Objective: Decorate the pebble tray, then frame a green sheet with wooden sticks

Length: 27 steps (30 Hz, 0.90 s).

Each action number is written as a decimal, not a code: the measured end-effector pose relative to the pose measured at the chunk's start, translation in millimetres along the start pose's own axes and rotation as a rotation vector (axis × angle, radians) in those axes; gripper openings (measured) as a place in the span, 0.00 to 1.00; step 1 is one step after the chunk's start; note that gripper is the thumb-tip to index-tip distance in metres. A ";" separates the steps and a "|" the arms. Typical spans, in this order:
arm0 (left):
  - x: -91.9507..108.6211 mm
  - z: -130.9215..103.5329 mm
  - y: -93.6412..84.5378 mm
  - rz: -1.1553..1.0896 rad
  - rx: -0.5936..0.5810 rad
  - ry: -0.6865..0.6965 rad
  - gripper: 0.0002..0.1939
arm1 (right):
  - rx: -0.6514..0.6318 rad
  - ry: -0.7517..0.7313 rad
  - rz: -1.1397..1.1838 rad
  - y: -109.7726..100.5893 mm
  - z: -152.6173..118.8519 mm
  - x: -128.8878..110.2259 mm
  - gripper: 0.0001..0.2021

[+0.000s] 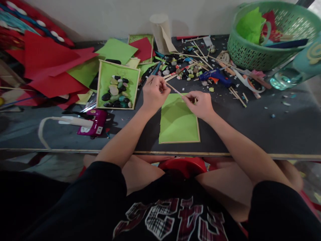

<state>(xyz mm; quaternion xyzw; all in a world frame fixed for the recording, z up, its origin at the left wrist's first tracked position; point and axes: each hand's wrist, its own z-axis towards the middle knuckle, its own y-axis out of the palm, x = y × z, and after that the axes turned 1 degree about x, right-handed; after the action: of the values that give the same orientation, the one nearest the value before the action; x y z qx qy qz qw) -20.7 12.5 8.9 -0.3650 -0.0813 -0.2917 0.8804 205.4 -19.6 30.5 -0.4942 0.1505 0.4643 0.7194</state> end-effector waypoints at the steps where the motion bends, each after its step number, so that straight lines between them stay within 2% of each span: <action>1: -2.8 2.1 -2.4 -0.008 0.027 -0.016 0.09 | 0.014 0.012 0.004 -0.8 0.3 2.7 0.14; 5: -18.4 10.1 -8.9 -0.162 0.066 -0.169 0.19 | 0.132 0.040 -0.013 -5.8 1.3 14.3 0.15; 8: -30.0 9.1 -0.7 -0.217 0.018 -0.243 0.25 | 0.174 -0.025 -0.075 -9.5 2.9 18.0 0.15; 10: -34.8 5.0 9.2 -0.155 0.021 -0.217 0.22 | 0.161 -0.114 -0.129 -12.5 8.0 18.7 0.15; 12: -35.3 0.2 17.1 -0.123 0.031 -0.172 0.15 | 0.146 -0.210 -0.197 -17.9 21.0 19.1 0.15; 14: -30.8 -3.7 19.2 -0.090 0.036 -0.116 0.12 | 0.142 -0.264 -0.293 -26.3 44.3 18.4 0.15; 15: -26.9 -5.1 18.2 -0.068 0.030 -0.084 0.13 | 0.136 -0.245 -0.358 -31.2 59.6 17.1 0.14; 18: -11.8 -7.5 11.1 -0.008 -0.044 0.004 0.16 | 0.031 -0.069 -0.486 -43.7 111.9 9.7 0.14; 21: 1.3 -8.5 6.7 -0.004 -0.200 0.103 0.16 | -0.109 0.111 -0.495 -47.9 157.5 6.7 0.25; 24: 7.0 -8.6 7.3 -0.051 -0.374 0.219 0.15 | -0.180 0.141 -0.693 -49.0 187.3 22.7 0.39; 27: 6.7 -8.1 8.9 -0.094 -0.440 0.279 0.16 | -0.194 0.167 -0.874 -53.6 206.1 53.6 0.44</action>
<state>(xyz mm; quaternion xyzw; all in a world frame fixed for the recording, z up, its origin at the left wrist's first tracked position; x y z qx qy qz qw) -10.7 8.9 0.2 -0.4999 0.0894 -0.3903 0.7680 227.2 179.2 121.1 -0.6123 -0.0589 0.0877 0.7835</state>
